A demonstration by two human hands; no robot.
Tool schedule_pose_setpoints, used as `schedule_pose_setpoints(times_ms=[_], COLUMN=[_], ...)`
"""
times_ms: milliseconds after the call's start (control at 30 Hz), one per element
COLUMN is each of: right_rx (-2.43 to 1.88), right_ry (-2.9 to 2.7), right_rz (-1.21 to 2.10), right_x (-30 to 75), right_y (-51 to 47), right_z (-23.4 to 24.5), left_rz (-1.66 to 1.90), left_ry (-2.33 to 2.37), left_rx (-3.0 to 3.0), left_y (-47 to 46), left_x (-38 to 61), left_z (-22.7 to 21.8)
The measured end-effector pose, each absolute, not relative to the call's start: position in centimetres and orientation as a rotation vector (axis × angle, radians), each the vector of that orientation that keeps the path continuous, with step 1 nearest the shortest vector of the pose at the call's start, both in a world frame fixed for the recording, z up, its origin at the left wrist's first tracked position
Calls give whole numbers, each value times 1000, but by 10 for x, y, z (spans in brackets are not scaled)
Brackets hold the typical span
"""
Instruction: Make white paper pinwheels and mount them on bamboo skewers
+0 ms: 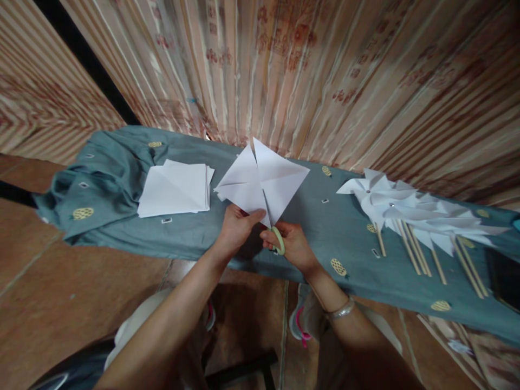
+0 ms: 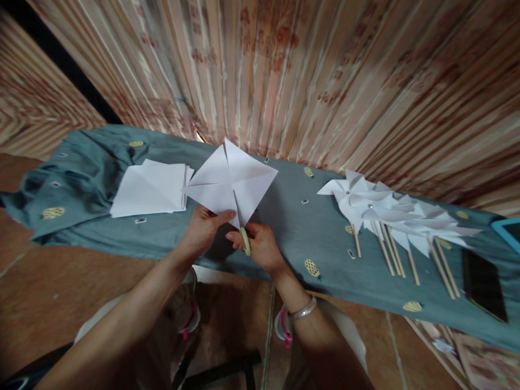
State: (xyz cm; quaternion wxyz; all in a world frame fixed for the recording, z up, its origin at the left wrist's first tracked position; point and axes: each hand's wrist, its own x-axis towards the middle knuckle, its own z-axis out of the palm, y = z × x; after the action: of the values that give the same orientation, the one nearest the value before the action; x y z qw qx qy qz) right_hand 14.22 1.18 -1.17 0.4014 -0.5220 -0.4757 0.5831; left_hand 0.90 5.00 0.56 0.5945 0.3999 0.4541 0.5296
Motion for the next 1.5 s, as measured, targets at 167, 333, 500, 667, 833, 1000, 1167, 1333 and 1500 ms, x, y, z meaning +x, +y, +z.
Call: schedule_pose_setpoints(times_ms=[167, 333, 500, 667, 833, 1000, 1167, 1333, 1500], right_rx=[-1328, -1344, -1334, -1330, -1355, -1360, -1357, -1327, -1388], right_ry=[-1208, -1203, -1209, -1213, -1215, -1214, -1191, -1212, -1317], right_rz=[1468, 1468, 1462, 1456, 1447, 1443, 1470, 1525, 1566], right_x=[142, 141, 141, 142, 142, 142, 142, 143, 152], right_y=[11, 11, 11, 11, 11, 12, 11, 8, 5], right_z=[-9, -6, -9, -11, -10, -9, -9, -10, -15], left_rz=[1228, 1239, 1231, 1240, 1236, 1243, 1278, 1281, 1328], left_ry=[1062, 1064, 1072, 1059, 1065, 1080, 1019, 1050, 1020], left_rx=[919, 927, 928, 930, 937, 930, 890, 818, 732], left_y=[50, 50, 50, 50, 50, 50, 51, 55, 62], left_x=[9, 8, 9, 9, 8, 8, 9, 9, 2], left_z=[5, 6, 6, 5, 7, 5, 0, -3, 6])
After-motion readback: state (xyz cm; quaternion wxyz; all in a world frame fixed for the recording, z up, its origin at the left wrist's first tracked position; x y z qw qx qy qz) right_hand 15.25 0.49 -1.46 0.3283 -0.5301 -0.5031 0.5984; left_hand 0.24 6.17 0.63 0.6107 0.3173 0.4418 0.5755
